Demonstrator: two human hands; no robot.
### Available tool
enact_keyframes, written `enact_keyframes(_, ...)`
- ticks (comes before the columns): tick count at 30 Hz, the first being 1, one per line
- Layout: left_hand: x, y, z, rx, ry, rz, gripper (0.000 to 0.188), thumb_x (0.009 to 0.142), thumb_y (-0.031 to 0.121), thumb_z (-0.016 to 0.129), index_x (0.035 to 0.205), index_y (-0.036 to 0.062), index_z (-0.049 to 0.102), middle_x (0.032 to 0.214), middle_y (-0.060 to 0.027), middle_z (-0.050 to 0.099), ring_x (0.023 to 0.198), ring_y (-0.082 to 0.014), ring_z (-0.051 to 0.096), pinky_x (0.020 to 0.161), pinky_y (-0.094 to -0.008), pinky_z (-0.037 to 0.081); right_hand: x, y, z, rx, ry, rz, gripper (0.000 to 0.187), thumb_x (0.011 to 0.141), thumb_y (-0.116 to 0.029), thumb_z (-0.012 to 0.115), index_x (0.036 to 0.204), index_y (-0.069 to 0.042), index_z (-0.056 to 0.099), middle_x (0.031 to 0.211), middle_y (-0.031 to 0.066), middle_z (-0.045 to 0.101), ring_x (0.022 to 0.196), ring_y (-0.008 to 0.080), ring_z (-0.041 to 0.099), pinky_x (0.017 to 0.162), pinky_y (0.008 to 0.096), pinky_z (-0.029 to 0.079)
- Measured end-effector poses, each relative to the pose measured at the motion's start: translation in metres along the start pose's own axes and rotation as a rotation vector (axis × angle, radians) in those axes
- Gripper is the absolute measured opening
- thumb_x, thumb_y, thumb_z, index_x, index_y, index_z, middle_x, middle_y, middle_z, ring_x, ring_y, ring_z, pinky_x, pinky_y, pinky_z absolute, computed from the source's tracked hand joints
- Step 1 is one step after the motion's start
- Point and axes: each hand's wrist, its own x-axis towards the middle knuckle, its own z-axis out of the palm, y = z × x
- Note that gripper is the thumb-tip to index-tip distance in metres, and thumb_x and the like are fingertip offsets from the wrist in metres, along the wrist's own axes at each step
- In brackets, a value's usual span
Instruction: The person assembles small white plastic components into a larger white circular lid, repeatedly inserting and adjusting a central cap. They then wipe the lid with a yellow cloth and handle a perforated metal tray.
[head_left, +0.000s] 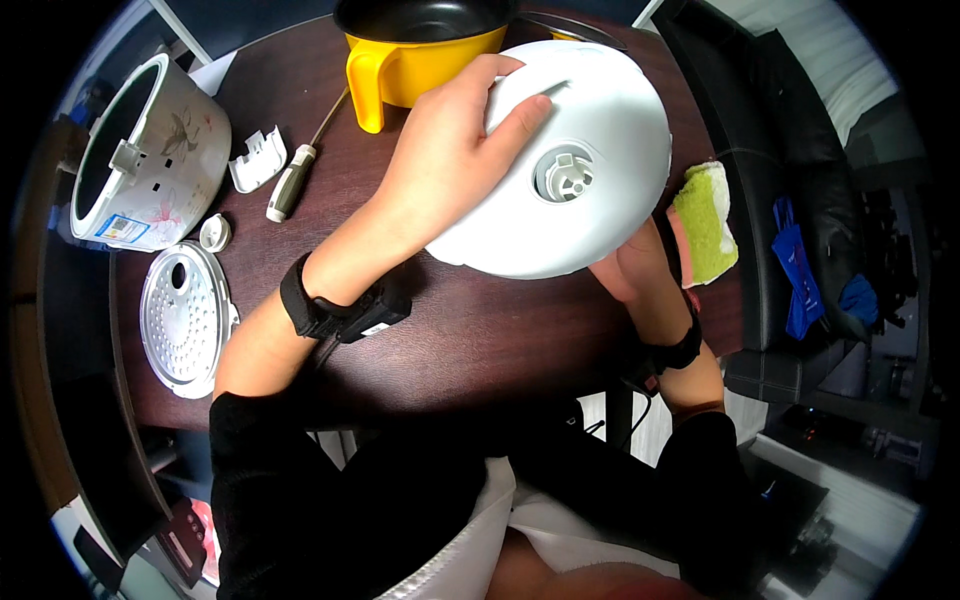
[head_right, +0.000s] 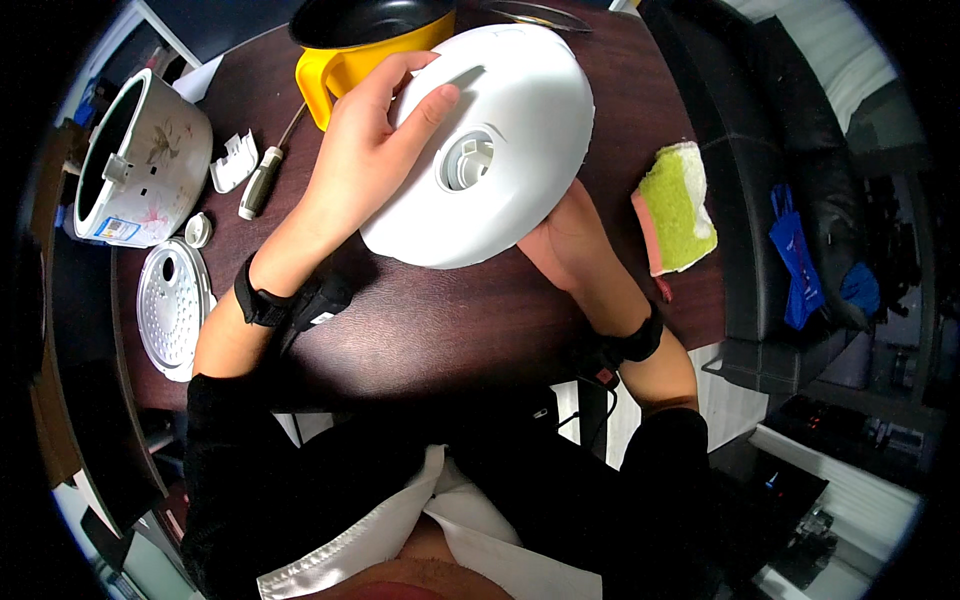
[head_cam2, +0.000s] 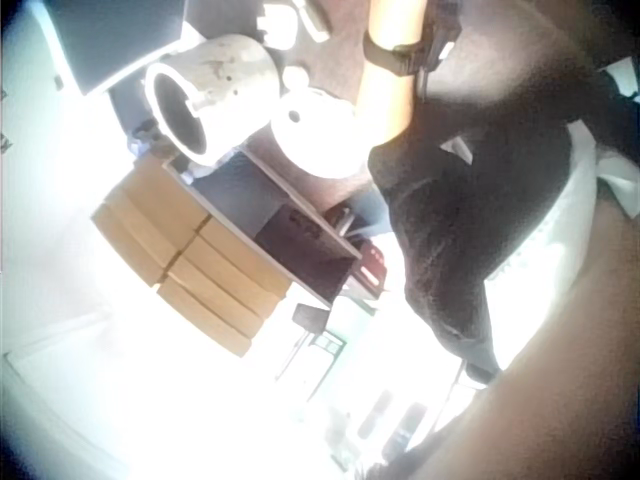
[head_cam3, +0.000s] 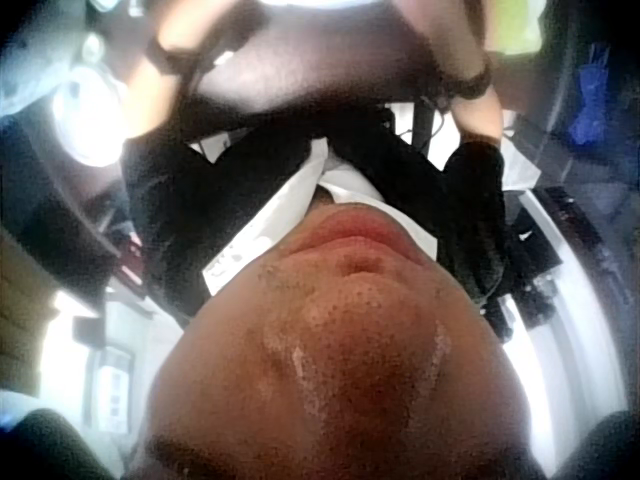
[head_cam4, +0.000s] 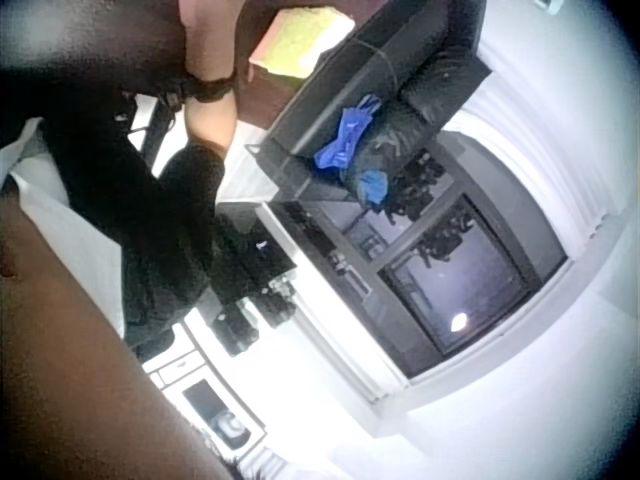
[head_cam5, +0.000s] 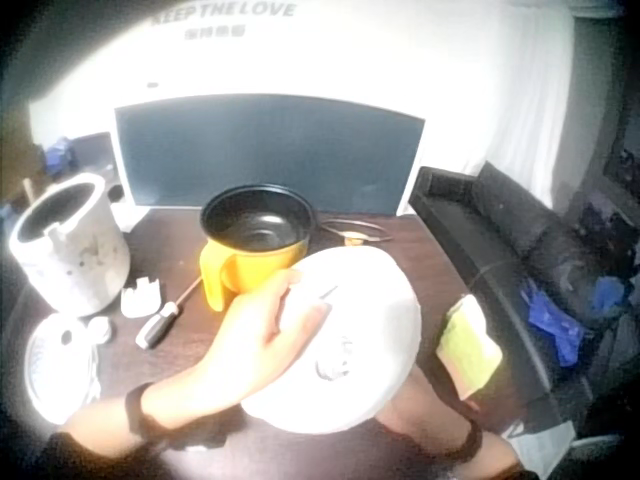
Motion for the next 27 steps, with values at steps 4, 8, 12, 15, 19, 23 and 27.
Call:
enact_keyframes(4, 0.0, -0.003, 0.002, 0.006, -0.02, 0.02, 0.037, 0.093, 0.028, 0.06, 0.117, -0.0011, 0.055, 0.09, -0.0125, 0.067, 0.077, -0.0144, 0.063, 0.068, -0.027, 0.05, -0.002, 0.001, 0.003, -0.08, 0.002, 0.009, 0.047, 0.096, -0.025, 0.052, 0.134, -0.001, 0.038, 0.132, 0.0115, 0.048, 0.121, 0.0217, 0.05, 0.102, 0.0404, 0.043)
enact_keyframes(8, -0.001, -0.003, 0.002, 0.055, -0.002, 0.03, 0.038, 0.093, 0.028, 0.06, 0.117, -0.0009, 0.055, 0.087, -0.0131, 0.067, 0.075, -0.0155, 0.064, 0.067, -0.0277, 0.05, -0.003, 0.007, -0.001, -0.093, -0.022, -0.023, 0.048, 0.095, -0.022, 0.054, 0.135, -0.001, 0.038, 0.132, 0.0114, 0.048, 0.121, 0.0215, 0.051, 0.102, 0.0408, 0.043)
enact_keyframes(12, -0.001, -0.003, 0.002, 0.078, 0.016, 0.066, 0.037, 0.093, 0.027, 0.06, 0.115, -0.0014, 0.055, 0.083, -0.015, 0.067, 0.072, -0.0199, 0.066, 0.066, -0.0293, 0.05, -0.002, 0.006, 0.001, -0.028, -0.033, -0.009, 0.047, 0.095, -0.017, 0.055, 0.135, -0.001, 0.037, 0.133, 0.0112, 0.048, 0.121, 0.0223, 0.051, 0.102, 0.0413, 0.043)
enact_keyframes(15, -0.002, -0.003, 0.003, 0.142, 0.025, 0.094, 0.034, 0.093, 0.025, 0.059, 0.114, -0.0013, 0.055, 0.08, -0.017, 0.066, 0.072, -0.025, 0.067, 0.066, -0.0314, 0.05, -0.004, 0.006, 0.001, -0.063, -0.013, -0.023, 0.046, 0.094, -0.012, 0.055, 0.135, -0.002, 0.037, 0.133, 0.011, 0.047, 0.121, 0.0229, 0.05, 0.102, 0.0412, 0.043)
enact_keyframes(19, -0.005, -0.003, 0.007, 0.186, 0.015, 0.08, 0.031, 0.093, 0.024, 0.058, 0.113, -0.0003, 0.055, 0.081, -0.0192, 0.065, 0.074, -0.0303, 0.066, 0.067, -0.0343, 0.051, -0.006, 0.009, -0.009, -0.067, -0.03, -0.048, 0.046, 0.093, -0.007, 0.055, 0.135, -0.002, 0.038, 0.133, 0.011, 0.047, 0.121, 0.0234, 0.05, 0.103, 0.0414, 0.042)
enact_keyframes(23, -0.006, -0.002, 0.007, 0.252, 0.014, 0.046, 0.031, 0.093, 0.025, 0.057, 0.113, 0.0003, 0.055, 0.082, -0.0197, 0.065, 0.075, -0.0325, 0.066, 0.067, -0.037, 0.051, -0.006, 0.011, -0.01, -0.033, -0.066, -0.048, 0.044, 0.092, -0.005, 0.055, 0.133, -0.002, 0.04, 0.133, 0.0111, 0.048, 0.121, 0.0234, 0.05, 0.103, 0.0421, 0.041)
enact_keyframes(27, -0.009, -0.002, 0.01, 0.286, 0.011, -0.018, 0.033, 0.094, 0.027, 0.056, 0.112, -0.0001, 0.054, 0.084, -0.0202, 0.065, 0.077, -0.0345, 0.066, 0.067, -0.0395, 0.051, -0.005, 0.01, -0.014, 0.035, -0.039, 0.014, 0.042, 0.092, -0.005, 0.054, 0.132, -0.001, 0.042, 0.132, 0.0108, 0.049, 0.12, 0.0232, 0.051, 0.104, 0.0419, 0.04)
